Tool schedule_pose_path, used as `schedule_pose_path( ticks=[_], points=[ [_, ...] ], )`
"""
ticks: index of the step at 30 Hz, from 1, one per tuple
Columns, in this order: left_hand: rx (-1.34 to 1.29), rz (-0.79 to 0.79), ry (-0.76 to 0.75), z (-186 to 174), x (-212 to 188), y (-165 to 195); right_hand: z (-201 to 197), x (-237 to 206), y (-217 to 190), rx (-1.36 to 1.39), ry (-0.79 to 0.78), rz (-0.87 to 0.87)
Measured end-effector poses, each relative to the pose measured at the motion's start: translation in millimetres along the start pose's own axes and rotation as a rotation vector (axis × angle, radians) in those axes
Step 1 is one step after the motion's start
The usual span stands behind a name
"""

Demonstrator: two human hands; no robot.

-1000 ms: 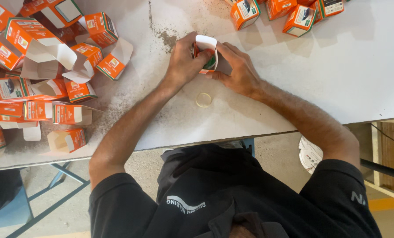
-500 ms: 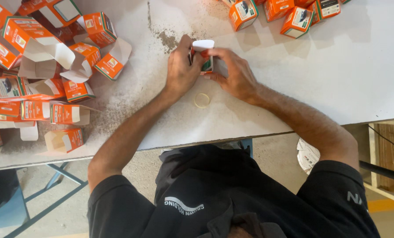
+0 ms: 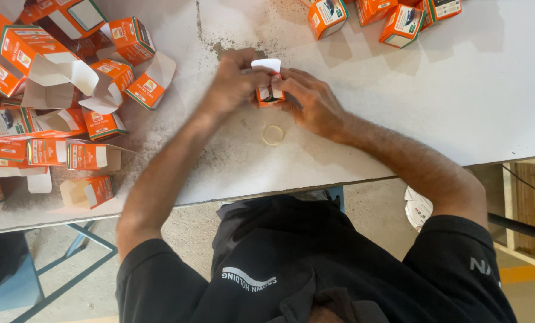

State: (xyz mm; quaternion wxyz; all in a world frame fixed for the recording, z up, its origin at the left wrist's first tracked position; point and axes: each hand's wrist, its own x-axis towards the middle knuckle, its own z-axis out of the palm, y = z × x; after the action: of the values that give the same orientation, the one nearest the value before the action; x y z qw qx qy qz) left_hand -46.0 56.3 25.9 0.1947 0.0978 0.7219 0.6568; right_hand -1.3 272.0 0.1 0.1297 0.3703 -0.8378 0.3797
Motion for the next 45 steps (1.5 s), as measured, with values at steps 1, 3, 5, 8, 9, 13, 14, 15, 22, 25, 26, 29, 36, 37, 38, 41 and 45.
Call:
schedule_pose_path(
  ticks=[1,3,5,8,9,13,14,15,22,25,26,29,36,37,38,41,45],
  points=[
    [0.058,0.023,0.069,4,-1,-1,0,0,-1,-0.002,-0.011,-0.012],
    [0.027,0.008,0.035,8,-6,-4,1,0,-2,0.060,-0.003,0.049],
    [0.116,0.154,0.086,9,-13,-9,0,1,-2,0.104,0.007,0.085],
    [0.432,0.604,0.206,7,-26,-19,1,0,2,0.141,0.002,0.105],
    [0.542,0.758,0.175,5,-28,-21,1,-2,4,0.139,0.000,0.116],
    [0.765,0.905,0.026,0,-32,-30,4,-9,11,0.243,0.002,0.140],
    [0.758,0.882,0.036,-1,-32,-32,4,-9,13,0.238,-0.010,0.168],
    [0.749,0.855,0.045,-1,-31,-33,5,-11,14,0.236,-0.024,0.201],
    [0.730,0.794,0.089,5,-30,-38,5,-8,15,0.214,-0.021,0.161],
    [0.878,0.861,0.031,4,-38,-39,6,-8,13,0.229,0.003,0.131],
    [0.923,0.857,0.025,2,-42,-39,6,-7,13,0.178,-0.011,0.096],
    [1.092,0.846,0.046,-11,-62,-42,3,-4,17,-0.010,-0.043,-0.023],
    [1.600,0.524,0.779,-84,-109,-38,-25,4,29,-0.390,0.330,-0.013],
    [1.603,0.491,0.761,-88,-109,-36,-24,3,26,-0.363,0.328,-0.026],
    [1.607,0.465,0.741,-84,-107,-36,-13,2,19,-0.312,0.282,-0.032],
    [1.211,0.722,0.670,-43,-91,-41,10,-2,3,0.322,-0.306,0.236],
    [0.776,0.627,0.152,27,-62,-47,14,-6,4,0.813,-0.132,0.083]
  ],
)
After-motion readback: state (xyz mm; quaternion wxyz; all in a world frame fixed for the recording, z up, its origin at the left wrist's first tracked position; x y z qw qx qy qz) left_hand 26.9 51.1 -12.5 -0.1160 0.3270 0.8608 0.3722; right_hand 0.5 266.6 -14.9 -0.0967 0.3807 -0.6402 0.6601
